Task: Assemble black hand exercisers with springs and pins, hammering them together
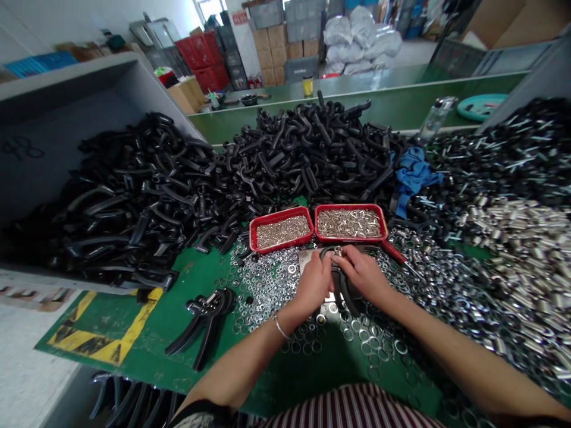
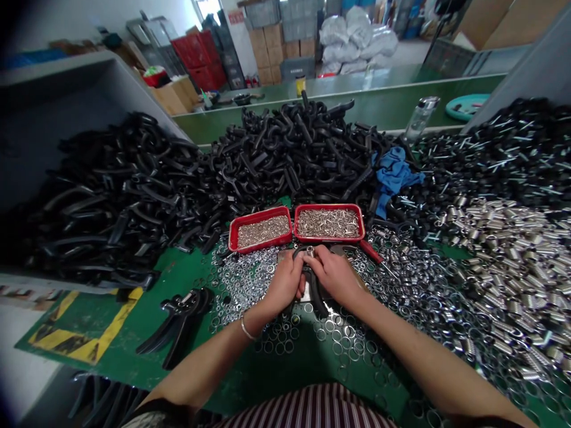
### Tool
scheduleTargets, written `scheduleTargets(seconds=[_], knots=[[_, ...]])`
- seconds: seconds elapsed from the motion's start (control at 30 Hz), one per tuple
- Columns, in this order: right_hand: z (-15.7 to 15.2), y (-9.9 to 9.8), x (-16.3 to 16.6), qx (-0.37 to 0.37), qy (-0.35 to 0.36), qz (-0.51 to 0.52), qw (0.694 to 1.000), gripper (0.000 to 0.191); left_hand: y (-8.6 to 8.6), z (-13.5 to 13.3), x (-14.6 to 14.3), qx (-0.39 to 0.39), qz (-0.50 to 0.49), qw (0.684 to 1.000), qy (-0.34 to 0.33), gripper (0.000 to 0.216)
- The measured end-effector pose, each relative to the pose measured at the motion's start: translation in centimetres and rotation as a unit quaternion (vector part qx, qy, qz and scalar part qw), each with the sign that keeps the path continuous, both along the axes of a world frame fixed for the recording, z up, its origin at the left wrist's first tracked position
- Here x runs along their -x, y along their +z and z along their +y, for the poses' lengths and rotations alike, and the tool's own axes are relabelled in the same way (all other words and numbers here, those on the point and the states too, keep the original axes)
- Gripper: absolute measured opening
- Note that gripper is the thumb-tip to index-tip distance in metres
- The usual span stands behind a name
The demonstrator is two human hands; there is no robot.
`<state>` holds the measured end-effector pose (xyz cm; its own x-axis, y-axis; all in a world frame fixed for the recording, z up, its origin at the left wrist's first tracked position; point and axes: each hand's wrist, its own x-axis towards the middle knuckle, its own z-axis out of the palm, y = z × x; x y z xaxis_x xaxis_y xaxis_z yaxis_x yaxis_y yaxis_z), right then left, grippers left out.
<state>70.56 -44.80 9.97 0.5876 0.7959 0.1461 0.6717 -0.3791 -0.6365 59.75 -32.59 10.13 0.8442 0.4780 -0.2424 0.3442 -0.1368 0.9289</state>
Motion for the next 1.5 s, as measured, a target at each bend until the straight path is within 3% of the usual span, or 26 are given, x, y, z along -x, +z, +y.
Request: scheduleTargets(seconds=[0.27, 0.43, 0.5, 0.67, 0.77, 0.87, 0.97, 1.07, 1.13, 1.23, 1.37, 1.5], knots=[[0.1, 1.1, 0.8, -0.063, -0.018, 0.099, 0.993, 0.033, -0.1, -0.6, 0.3, -0.059, -0.018, 0.997, 0.047, 0.041], [-0.3, 1.9, 1.2, -0.029, 0.021, 0.112, 0.993, 0.029, -0.5, -0.8, 1.4, -0.186, 0.019, 0.981, 0.055, 0.038], [-0.5, 2.1, 1.0, -0.014, 0.051, 0.111, 0.992, 0.03, -0.2, -0.5, 2.0, -0.255, 0.046, 0.966, 0.01, 0.042], [-1.5, 3.1, 1.6, -0.016, 0.15, 0.18, 0.972, 0.03, 1.8, 0.4, 3.7, -0.375, 0.1, 0.905, -0.175, 0.069], [-2.0, 3.7, 2.6, 0.015, 0.167, 0.176, 0.97, 0.029, 2.7, 0.5, 4.7, -0.411, 0.101, 0.879, -0.221, 0.077], [-1.6, 3.6, 2.7, 0.046, 0.184, 0.156, 0.969, 0.027, 2.8, 0.9, 4.6, -0.411, 0.094, 0.877, -0.231, 0.077], [0.1, 3.0, 0.7, 0.104, 0.152, 0.087, 0.979, 0.028, 2.0, 2.1, 2.9, -0.39, 0.104, 0.886, -0.229, 0.069], [2.0, 2.7, -3.4, 0.083, 0.097, -0.041, 0.991, 0.026, 1.3, 3.4, 1.0, -0.426, 0.127, 0.868, -0.223, 0.058], [2.7, 2.7, -6.4, 0.06, 0.066, -0.122, 0.989, 0.025, 1.7, 4.0, -0.1, -0.467, 0.138, 0.841, -0.235, 0.05], [3.3, 2.5, -9.7, 0.093, 0.052, -0.198, 0.974, 0.024, 3.6, 5.1, -2.3, -0.517, 0.121, 0.815, -0.231, 0.042], [4.9, 1.9, -10.5, 0.143, 0.083, -0.265, 0.95, 0.023, 5.2, 6.8, -7.8, -0.571, 0.077, 0.785, -0.227, 0.025], [6.8, 1.2, -10.0, 0.167, 0.086, -0.274, 0.943, 0.017, 3.7, 7.8, -12.3, -0.603, 0.074, 0.747, -0.272, 0.024]])
